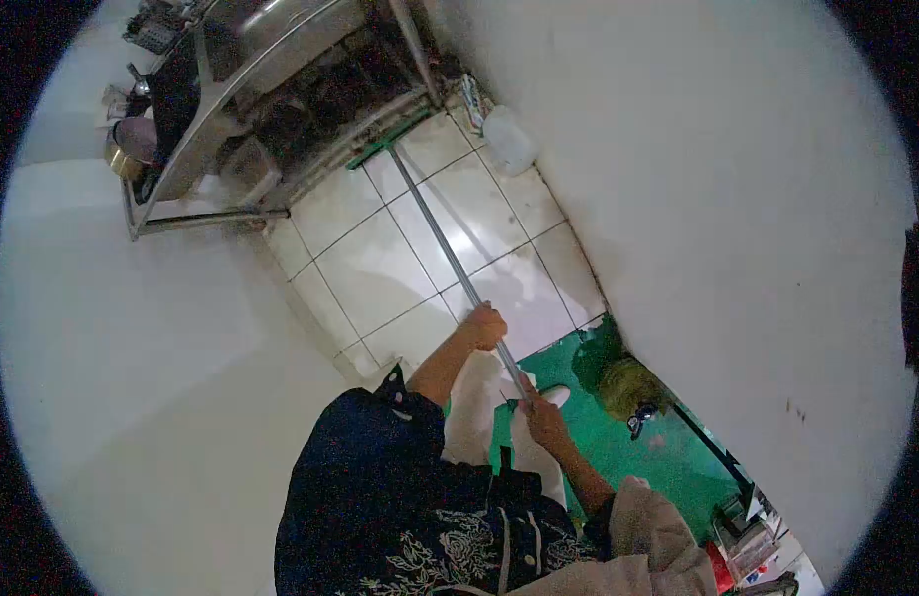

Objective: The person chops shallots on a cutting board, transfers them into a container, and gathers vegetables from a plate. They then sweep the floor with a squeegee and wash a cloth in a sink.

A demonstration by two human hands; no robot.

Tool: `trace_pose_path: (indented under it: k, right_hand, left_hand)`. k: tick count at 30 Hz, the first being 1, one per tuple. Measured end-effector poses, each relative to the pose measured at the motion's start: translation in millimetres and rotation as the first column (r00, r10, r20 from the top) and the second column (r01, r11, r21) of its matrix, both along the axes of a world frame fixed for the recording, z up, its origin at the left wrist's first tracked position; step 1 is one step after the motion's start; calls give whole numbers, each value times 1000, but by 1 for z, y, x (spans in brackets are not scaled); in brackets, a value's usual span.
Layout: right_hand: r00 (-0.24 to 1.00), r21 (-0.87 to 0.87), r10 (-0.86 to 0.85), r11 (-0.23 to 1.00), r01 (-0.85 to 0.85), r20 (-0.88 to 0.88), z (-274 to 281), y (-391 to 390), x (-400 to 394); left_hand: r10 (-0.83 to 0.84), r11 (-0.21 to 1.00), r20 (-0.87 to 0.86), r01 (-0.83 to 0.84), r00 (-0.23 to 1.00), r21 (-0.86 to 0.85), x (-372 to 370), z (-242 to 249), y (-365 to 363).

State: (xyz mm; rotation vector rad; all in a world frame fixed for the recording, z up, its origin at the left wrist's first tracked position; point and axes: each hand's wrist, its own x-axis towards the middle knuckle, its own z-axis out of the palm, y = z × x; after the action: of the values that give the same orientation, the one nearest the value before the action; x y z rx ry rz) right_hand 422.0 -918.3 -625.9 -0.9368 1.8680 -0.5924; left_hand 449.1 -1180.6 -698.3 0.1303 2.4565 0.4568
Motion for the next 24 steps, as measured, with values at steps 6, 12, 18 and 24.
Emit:
trace_pose_path:
  k: [6, 12, 18, 24]
  right_hand:
    - [995, 106, -66, 993, 58, 80, 2, -110, 1]
    - [998, 42, -61, 997, 60, 9, 10, -84, 4]
    - [999, 133, -11, 991, 16, -39, 64, 112, 26]
    - [993, 542, -49, 840, -19, 112, 166, 283, 22]
  left_hand:
    - [-37, 985, 34, 42, 999, -166, 11, -18, -89]
    - [-7, 980, -106, -14, 994, -200, 20, -20, -62]
    - [-7, 998, -214, 21, 977, 61, 53, -12, 138]
    - [134, 883, -272, 9, 953, 469, 62, 31, 349]
